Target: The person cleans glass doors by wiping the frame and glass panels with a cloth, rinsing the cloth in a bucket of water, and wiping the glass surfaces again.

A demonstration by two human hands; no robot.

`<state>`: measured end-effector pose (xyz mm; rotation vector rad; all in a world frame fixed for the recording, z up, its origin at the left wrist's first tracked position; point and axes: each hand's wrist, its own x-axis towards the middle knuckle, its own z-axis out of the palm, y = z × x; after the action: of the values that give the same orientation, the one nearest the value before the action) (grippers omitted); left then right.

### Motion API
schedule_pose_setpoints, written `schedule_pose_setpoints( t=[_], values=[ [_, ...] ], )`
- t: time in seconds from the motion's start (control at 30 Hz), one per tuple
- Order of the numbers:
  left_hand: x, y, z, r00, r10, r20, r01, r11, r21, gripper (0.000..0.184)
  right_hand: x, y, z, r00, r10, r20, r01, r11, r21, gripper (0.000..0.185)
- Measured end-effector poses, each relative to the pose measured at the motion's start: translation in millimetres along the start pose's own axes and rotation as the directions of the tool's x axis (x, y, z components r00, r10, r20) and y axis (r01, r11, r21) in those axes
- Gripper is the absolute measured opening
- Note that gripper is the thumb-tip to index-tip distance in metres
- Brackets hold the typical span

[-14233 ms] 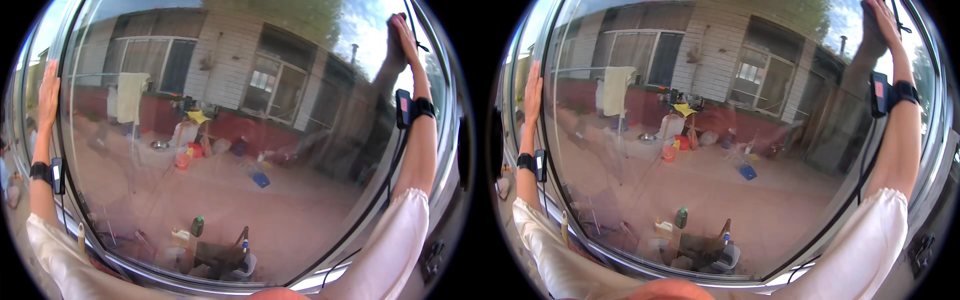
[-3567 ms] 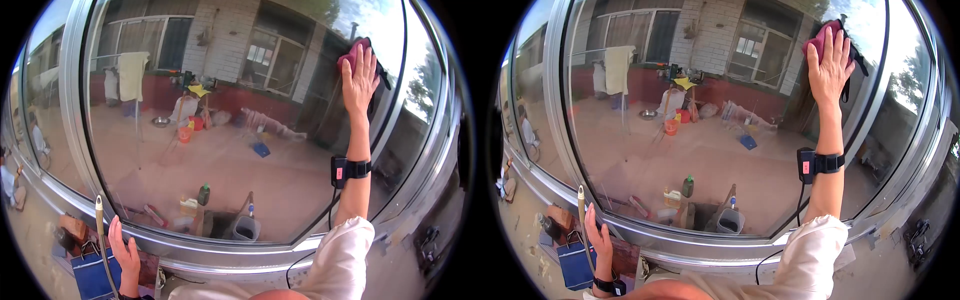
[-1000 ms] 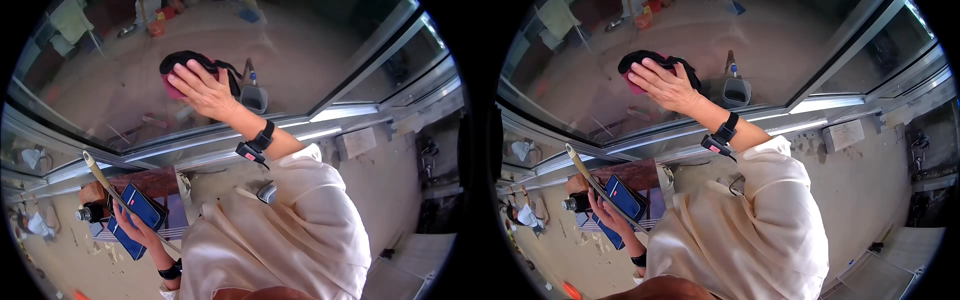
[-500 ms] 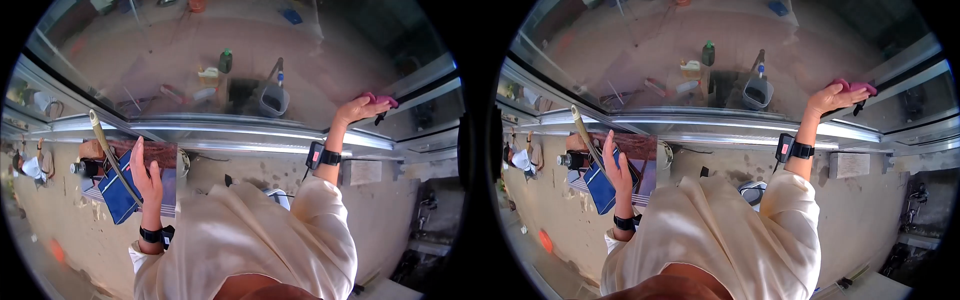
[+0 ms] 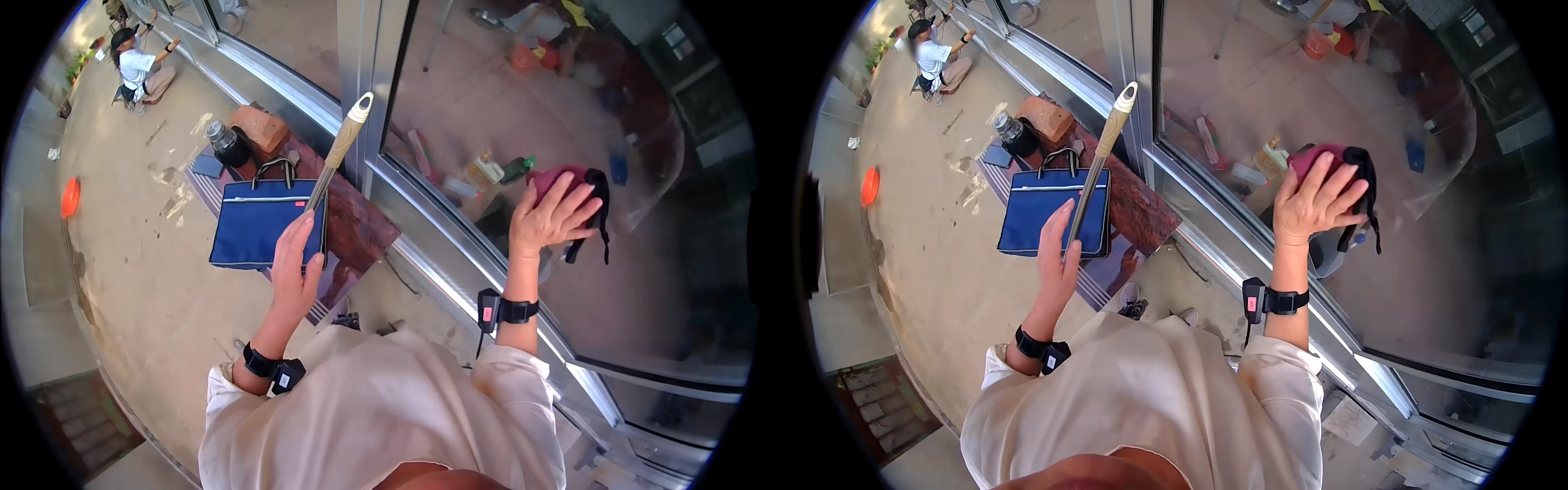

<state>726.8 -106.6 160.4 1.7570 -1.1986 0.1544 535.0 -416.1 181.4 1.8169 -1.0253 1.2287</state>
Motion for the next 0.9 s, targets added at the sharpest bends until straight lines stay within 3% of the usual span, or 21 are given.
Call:
schedule_pose_setpoints(
  t=[0.1,0.23,0.3,0.47,0.53,0.57,0.63,0.83,0.9],
  values=[
    [-18.6,-23.2,-23.9,0.993,-0.113,-0.035,0.113,0.994,-0.005,0.042,28.3,-72.6,17.1,0.951,-0.268,0.154,0.279,0.959,-0.049,0.053],
    [-38.3,-39.3,-53.5,0.971,-0.233,-0.052,0.237,0.968,0.087,0.041,42.8,-141.1,47.3,0.884,-0.45,0.127,0.447,0.893,0.048,0.053],
    [-45.5,-41.8,-62.7,0.953,-0.272,-0.134,0.282,0.957,0.062,0.042,34.6,-158.4,57.4,0.81,-0.56,0.173,0.556,0.828,0.076,0.057],
    [-68.5,-34.9,-74.3,0.925,-0.34,-0.169,0.351,0.936,0.038,0.043,-27.9,-170.4,80.0,0.744,-0.622,0.246,0.515,0.767,0.382,0.057],
    [-74.2,-31.0,-73.7,0.905,-0.374,-0.204,0.389,0.92,0.039,0.043,-54.5,-161.1,80.5,0.634,-0.732,0.248,0.638,0.677,0.367,0.058],
    [-72.4,-26.0,-71.0,0.917,-0.358,-0.176,0.368,0.929,0.031,0.043,-66.4,-154.5,84.7,0.526,-0.805,0.276,0.704,0.594,0.389,0.057],
    [-71.6,-10.7,-70.7,0.92,-0.339,-0.195,0.361,0.928,0.091,0.043,-92.1,-146.4,93.5,0.447,-0.863,0.236,0.755,0.505,0.417,0.055],
    [-66.0,33.4,-51.7,0.967,-0.238,-0.092,0.252,0.947,0.201,0.043,-131.9,-136.1,100.1,0.398,-0.88,0.26,0.685,0.473,0.554,0.052],
    [-66.7,44.9,-45.4,0.975,-0.211,-0.066,0.221,0.946,0.239,0.043,-143.2,-124.3,98.5,0.423,-0.868,0.259,0.655,0.49,0.575,0.05]
  ],
)
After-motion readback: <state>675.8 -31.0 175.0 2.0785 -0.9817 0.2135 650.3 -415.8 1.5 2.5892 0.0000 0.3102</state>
